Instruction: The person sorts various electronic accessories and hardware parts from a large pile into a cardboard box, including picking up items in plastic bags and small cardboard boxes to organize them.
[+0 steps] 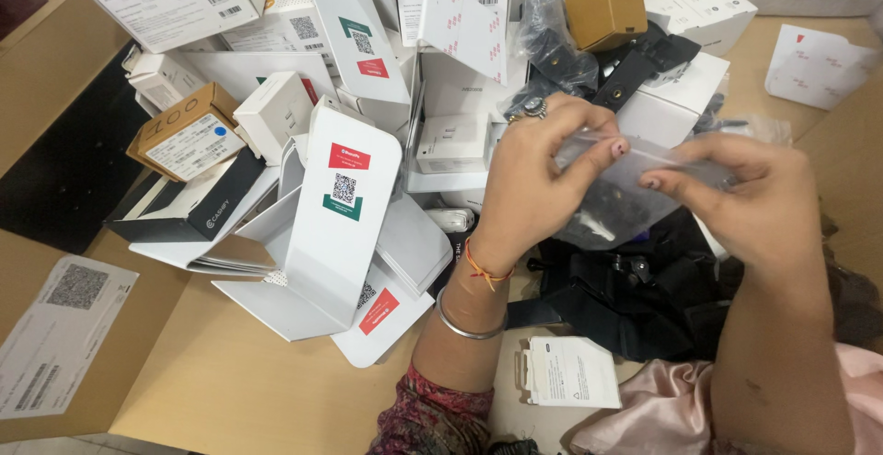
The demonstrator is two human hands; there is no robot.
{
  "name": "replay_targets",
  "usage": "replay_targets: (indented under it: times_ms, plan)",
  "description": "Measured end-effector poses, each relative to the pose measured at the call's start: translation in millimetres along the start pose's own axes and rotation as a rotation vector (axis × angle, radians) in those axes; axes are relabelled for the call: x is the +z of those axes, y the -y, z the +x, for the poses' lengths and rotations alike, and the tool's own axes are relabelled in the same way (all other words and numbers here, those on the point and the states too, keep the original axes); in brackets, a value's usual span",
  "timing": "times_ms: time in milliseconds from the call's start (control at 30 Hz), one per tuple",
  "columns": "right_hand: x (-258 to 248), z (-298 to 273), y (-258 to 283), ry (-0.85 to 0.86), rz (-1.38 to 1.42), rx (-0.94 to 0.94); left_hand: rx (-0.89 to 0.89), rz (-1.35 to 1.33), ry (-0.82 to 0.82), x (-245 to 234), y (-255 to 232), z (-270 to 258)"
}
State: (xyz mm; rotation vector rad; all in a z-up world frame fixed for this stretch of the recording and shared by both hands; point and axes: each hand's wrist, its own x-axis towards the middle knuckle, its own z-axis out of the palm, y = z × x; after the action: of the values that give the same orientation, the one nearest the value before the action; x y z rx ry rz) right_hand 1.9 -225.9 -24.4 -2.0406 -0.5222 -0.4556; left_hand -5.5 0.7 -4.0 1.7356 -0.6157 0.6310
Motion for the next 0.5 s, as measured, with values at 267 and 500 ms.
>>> replay_targets:
  times_ms: [267,500]
  plan:
    - [-4,-7,7,-0.31,0.203,-0.164,-0.095,-0.203,0.075,19,12,-7]
    - [-39,30,15,-0.356,-0.053,-0.155,-0.046,-0.388,0.159,93,44,-10]
